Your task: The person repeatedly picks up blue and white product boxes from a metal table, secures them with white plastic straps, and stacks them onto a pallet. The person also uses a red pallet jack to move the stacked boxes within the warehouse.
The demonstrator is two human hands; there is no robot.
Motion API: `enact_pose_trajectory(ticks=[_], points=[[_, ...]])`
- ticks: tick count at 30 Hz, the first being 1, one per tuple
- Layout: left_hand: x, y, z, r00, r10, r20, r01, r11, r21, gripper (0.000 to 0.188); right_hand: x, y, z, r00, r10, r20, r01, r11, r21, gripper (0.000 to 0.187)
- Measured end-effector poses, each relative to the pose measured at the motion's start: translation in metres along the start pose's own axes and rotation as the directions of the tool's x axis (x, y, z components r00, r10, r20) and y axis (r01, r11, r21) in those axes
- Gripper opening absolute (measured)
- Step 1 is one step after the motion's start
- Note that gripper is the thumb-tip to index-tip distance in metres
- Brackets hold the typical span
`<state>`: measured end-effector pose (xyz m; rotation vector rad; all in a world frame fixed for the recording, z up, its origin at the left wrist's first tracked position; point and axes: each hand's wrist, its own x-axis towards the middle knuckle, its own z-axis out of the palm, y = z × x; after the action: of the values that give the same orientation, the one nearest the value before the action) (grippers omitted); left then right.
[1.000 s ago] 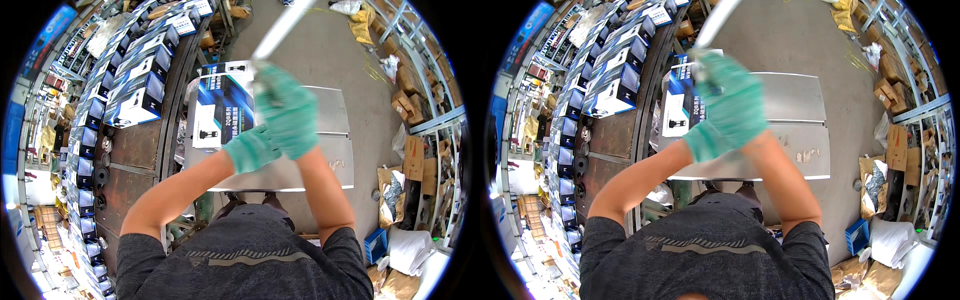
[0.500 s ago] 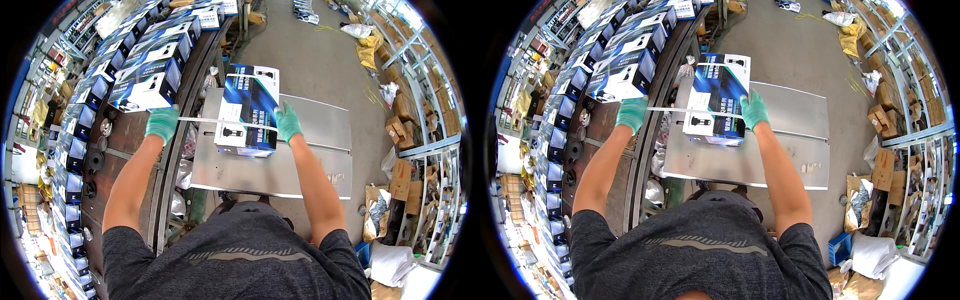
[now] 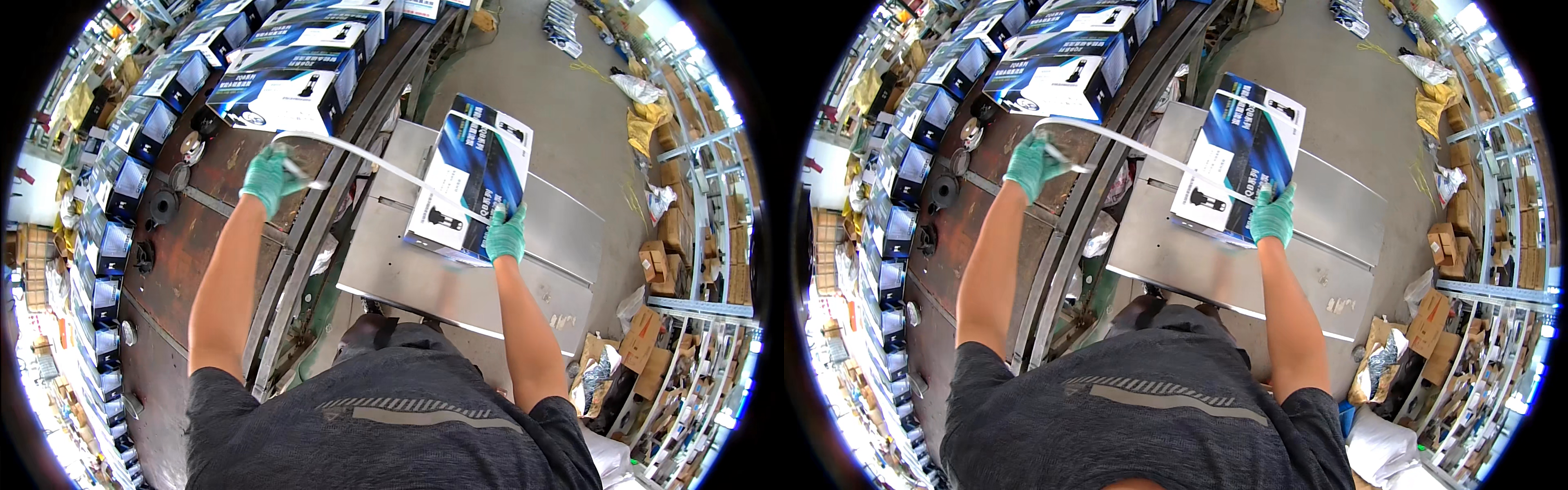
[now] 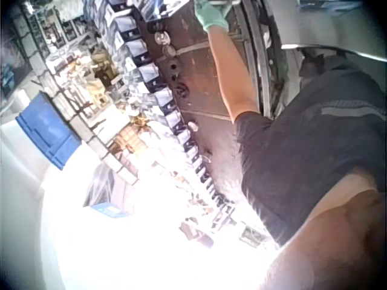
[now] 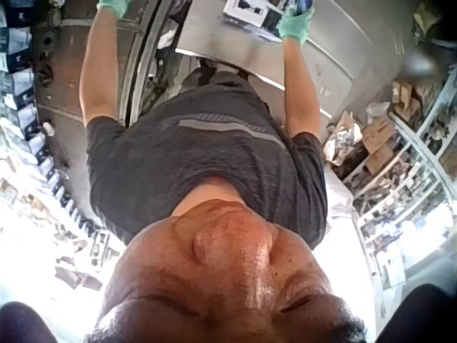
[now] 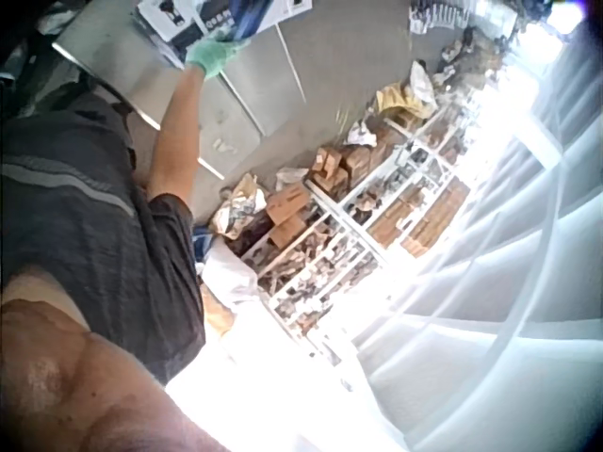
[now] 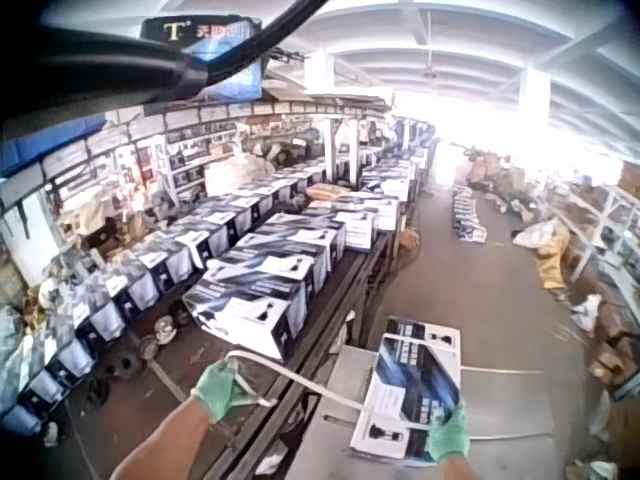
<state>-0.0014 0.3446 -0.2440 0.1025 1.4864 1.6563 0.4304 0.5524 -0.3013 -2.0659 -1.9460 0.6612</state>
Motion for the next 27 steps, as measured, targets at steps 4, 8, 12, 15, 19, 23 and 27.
enact_pose_trajectory(ticks=[4, 8, 12, 15, 19, 23, 27], points=[[-0.02, -0.023, 0.067, 0.971, -0.238, 0.022, 0.232, 0.917, -0.326, 0.03, 0.0, -0.004, 0.004, 1.0, 0.022, 0.02, -0.024, 0.998, 0.063, 0.077], [0.035, -0.1, 0.07, 0.953, -0.304, -0.024, 0.245, 0.81, -0.532, 0.034, 0.003, -0.004, 0.007, 0.999, 0.032, 0.016, -0.033, 0.999, 0.042, 0.073], [0.064, -0.147, 0.072, 0.932, -0.34, -0.127, 0.213, 0.795, -0.569, 0.033, -0.001, -0.01, 0.004, 0.999, 0.043, 0.02, -0.044, 0.997, 0.069, 0.072], [0.077, -0.166, 0.076, 0.941, -0.28, -0.19, 0.159, 0.861, -0.482, 0.032, -0.004, -0.016, 0.001, 0.999, 0.039, 0.027, -0.041, 0.994, 0.103, 0.072], [0.079, -0.191, 0.079, 0.964, -0.213, -0.161, 0.137, 0.911, -0.388, 0.026, -0.003, -0.014, 0.005, 0.999, 0.037, -0.012, -0.036, 0.999, 0.041, 0.071], [0.077, -0.214, 0.09, 0.965, -0.217, -0.15, 0.139, 0.902, -0.408, 0.03, -0.007, -0.022, 0.001, 0.999, 0.05, 0.016, -0.051, 0.996, 0.067, 0.071], [0.071, -0.217, 0.104, 0.962, -0.236, -0.135, 0.16, 0.893, -0.422, 0.03, -0.001, -0.013, 0.006, 0.996, 0.086, 0.029, -0.088, 0.994, 0.06, 0.071]])
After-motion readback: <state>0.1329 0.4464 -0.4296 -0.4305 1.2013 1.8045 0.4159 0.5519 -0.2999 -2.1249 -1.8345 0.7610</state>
